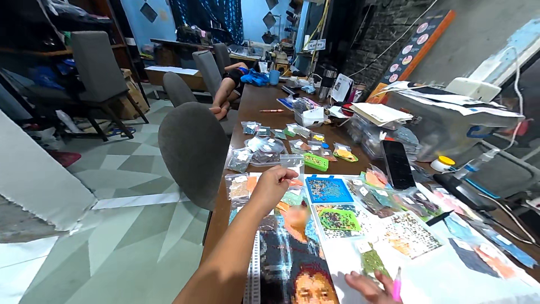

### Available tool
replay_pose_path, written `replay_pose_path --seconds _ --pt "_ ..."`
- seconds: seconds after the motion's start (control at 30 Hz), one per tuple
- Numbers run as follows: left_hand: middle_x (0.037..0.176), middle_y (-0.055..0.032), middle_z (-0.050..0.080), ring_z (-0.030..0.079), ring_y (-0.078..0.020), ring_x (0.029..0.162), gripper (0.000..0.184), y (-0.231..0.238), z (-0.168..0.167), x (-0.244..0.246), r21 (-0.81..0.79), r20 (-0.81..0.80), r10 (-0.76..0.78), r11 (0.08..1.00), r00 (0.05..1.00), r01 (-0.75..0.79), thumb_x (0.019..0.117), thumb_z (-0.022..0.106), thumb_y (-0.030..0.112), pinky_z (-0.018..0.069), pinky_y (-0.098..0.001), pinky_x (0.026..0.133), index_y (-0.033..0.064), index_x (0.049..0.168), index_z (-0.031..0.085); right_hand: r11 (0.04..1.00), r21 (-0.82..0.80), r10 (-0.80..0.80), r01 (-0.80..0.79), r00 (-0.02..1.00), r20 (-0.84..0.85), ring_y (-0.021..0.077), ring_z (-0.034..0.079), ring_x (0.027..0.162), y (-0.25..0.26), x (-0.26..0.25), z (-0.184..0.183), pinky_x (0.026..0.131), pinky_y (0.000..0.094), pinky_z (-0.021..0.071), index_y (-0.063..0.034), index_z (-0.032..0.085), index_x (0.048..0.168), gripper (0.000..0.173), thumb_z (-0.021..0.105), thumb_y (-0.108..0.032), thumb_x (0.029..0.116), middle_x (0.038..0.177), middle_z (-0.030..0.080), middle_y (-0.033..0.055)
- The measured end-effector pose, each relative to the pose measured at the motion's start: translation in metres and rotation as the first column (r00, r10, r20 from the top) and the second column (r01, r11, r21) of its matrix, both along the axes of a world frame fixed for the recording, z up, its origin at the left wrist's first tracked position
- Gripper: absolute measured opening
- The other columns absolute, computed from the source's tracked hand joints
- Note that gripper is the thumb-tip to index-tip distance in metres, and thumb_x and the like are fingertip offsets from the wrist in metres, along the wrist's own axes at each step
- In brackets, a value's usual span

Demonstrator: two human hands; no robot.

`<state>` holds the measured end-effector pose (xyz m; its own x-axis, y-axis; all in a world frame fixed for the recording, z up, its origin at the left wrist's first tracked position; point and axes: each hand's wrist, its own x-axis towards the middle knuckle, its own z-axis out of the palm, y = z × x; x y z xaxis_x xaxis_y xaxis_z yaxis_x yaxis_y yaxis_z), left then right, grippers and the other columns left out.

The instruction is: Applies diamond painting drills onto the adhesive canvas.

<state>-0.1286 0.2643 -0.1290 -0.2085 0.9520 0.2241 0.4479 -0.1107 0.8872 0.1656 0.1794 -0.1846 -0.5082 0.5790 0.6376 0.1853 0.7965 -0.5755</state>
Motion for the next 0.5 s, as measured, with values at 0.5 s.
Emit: replay_pose_path --seconds 0.5 --pt "0.108 -0.0092 0.066 0.062 -0.0146 0.092 0.02 -0.001 -0.001 -0.001 -0.006 -0.013 0.016 1.0 1.0 -0.016 0.0997 0.057 -0.003 0.0522 -0.0313 0.084 0.0026 0.112 0.072 0.997 -0.071 0.032 -0.028 0.999 0.044 0.0141 0.065 0.117 0.007 0.012 -0.011 0.121 0.0467 0.0235 -0.0062 0.052 0.107 0.012 0.041 -0.011 0.1035 0.106 0.072 0.0128"
